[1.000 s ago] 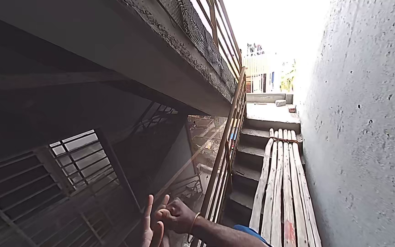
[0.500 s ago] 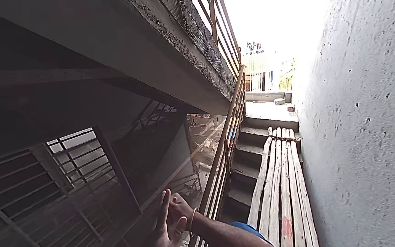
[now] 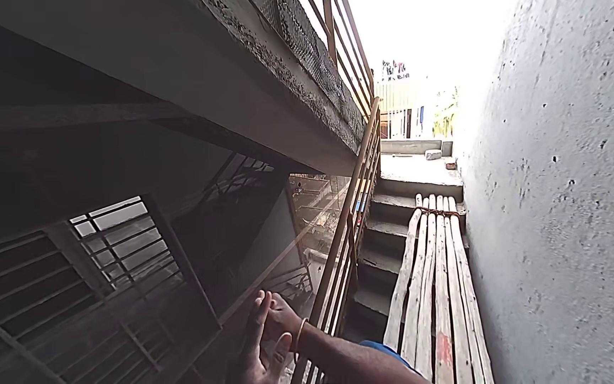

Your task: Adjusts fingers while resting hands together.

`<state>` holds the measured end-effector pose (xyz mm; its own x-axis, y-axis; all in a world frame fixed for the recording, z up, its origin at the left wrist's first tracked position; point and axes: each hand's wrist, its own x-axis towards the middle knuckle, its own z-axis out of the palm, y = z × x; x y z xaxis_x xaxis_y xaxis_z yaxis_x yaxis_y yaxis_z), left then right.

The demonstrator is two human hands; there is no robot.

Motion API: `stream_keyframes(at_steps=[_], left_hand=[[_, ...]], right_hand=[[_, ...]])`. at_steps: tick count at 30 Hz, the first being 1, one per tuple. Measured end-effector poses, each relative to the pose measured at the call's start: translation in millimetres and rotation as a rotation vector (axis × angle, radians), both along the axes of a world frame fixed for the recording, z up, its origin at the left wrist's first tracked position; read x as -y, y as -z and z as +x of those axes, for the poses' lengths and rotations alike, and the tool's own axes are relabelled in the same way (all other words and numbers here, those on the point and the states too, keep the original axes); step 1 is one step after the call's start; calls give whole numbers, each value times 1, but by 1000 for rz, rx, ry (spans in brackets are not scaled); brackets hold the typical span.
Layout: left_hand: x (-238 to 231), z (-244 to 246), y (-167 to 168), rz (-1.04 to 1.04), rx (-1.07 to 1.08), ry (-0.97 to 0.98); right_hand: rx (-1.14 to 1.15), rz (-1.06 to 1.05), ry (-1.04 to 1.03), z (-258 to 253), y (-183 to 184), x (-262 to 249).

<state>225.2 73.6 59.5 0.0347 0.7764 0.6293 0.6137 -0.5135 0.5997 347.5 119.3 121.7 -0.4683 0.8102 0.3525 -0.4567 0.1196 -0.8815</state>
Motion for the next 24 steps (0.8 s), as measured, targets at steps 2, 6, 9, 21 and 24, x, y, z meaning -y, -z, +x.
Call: stream_keyframes(at_steps=[2,6,9,21,24], left_hand=[[-1,0,2,15,-5,-14],[2,-2,-1,-37,-119,-102],[0,-3,1,-18,-214,-191],[3,-4,-4,-71,296,78],[5,-6,-9,-40,771,429]], right_hand=[[10,11,27,-1,0,0],[49,-38,33,1,-11,5],[18,-175,25,9,-38,24],[-108,-144,10,8,-34,30],[-116,-88,-40,8,-32,29]])
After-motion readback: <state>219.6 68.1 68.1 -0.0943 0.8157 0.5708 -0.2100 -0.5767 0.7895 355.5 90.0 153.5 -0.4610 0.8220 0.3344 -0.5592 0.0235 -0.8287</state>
